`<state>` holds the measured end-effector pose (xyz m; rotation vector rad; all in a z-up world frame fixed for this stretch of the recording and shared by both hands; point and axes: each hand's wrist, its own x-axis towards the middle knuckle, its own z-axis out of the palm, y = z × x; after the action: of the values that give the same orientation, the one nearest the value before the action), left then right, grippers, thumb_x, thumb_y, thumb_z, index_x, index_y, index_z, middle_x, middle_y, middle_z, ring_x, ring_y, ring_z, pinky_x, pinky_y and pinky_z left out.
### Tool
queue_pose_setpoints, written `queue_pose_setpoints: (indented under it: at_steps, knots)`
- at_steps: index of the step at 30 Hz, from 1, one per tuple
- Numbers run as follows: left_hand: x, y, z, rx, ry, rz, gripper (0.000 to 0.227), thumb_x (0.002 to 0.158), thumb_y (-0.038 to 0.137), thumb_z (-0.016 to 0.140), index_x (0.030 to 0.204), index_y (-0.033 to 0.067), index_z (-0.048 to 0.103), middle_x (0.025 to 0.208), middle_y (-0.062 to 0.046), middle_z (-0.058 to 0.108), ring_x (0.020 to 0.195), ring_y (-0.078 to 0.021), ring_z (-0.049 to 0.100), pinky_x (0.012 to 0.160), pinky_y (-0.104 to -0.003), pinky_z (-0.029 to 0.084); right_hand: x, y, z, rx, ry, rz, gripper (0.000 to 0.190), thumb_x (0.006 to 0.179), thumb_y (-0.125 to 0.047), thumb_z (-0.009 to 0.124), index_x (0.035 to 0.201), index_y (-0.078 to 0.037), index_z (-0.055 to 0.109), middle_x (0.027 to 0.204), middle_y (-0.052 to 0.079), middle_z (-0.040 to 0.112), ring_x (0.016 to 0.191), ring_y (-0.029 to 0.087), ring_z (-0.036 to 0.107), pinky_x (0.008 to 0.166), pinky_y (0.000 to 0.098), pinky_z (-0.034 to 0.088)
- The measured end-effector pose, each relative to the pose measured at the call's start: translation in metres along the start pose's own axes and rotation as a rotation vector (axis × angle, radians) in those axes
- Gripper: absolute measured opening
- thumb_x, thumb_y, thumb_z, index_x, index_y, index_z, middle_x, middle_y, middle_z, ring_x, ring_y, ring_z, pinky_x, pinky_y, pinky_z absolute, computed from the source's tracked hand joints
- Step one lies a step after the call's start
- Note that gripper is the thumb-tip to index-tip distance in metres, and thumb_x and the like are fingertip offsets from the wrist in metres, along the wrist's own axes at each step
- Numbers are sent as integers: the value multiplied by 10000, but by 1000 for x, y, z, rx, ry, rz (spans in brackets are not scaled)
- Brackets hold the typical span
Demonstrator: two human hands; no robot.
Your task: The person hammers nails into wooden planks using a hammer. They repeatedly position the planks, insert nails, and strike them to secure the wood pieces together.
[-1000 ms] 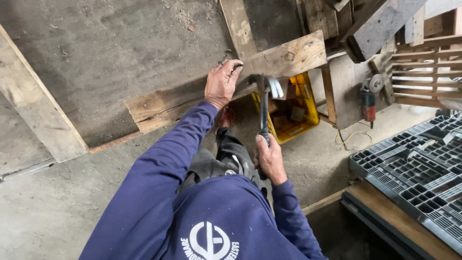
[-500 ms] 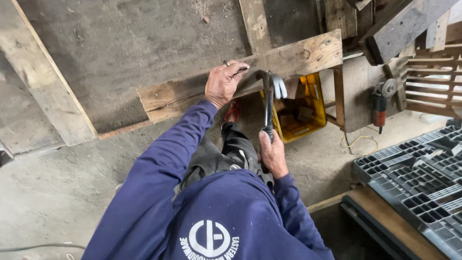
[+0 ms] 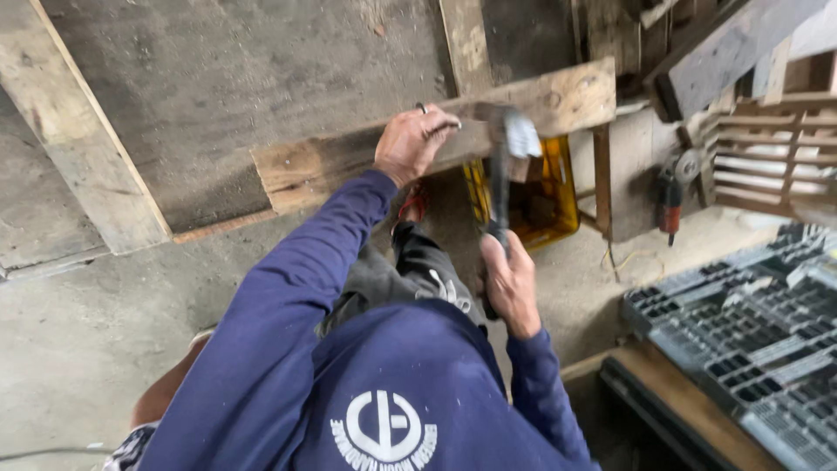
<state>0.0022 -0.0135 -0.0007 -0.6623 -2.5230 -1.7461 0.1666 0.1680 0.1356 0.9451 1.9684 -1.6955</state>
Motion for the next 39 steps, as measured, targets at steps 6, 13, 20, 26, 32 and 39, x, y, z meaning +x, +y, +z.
queue_pose_setpoints:
  at_steps: [6, 13, 20, 26, 32, 39]
  knots:
    - [-7, -1, 12, -273, 351, -372, 160, 1033, 91, 606, 1188, 59, 628, 873, -98, 673, 777, -147, 640, 715, -297, 551, -15, -28, -44, 525, -239, -944, 577, 1018, -619, 566, 1183, -76, 670, 879, 65, 636, 658, 216, 616, 597, 347, 559]
    - [-7, -7, 20, -248, 582, -376, 207, 1099, 173, 533, 1261, 48, 563, 934, -86, 729, 888, -127, 717, 820, -277, 568, 18, 27, 17, -149, -52, -129, 214, 1033, -257, 600, 943, -62, 607, 694, 22, 564, 555, 91, 512, 486, 250, 440]
    - [-12, -16, 28, -230, 599, -400, 139, 1121, 173, 526, 1181, 50, 553, 855, -76, 653, 796, -134, 657, 783, -284, 542, -20, -45, -45, 502, -248, -1076, 340, 1083, -384, 539, 1159, -58, 602, 750, 63, 608, 525, 121, 560, 448, 280, 480]
    - [-5, -16, 25, -281, 568, -401, 123, 1126, 164, 507, 1158, 51, 541, 843, -83, 615, 780, -158, 619, 770, -287, 533, 18, 21, 18, -24, -4, -94, 270, 1105, -306, 511, 991, -65, 552, 715, 62, 537, 501, 146, 507, 439, 293, 432]
    - [7, -14, 16, -160, 616, -284, 142, 1104, 141, 481, 1183, 38, 537, 863, -112, 602, 784, -180, 606, 785, -312, 529, -6, -39, -22, 311, -44, -706, 253, 1086, -294, 531, 959, -76, 537, 695, 43, 519, 495, 137, 492, 435, 291, 423]
    - [-9, -17, 25, -276, 610, -376, 140, 1113, 169, 506, 1158, 42, 542, 858, -95, 619, 785, -181, 597, 788, -314, 525, 24, 65, 22, 70, 25, -203, 233, 1055, -296, 566, 954, -90, 527, 676, 16, 511, 494, 118, 485, 432, 286, 422]
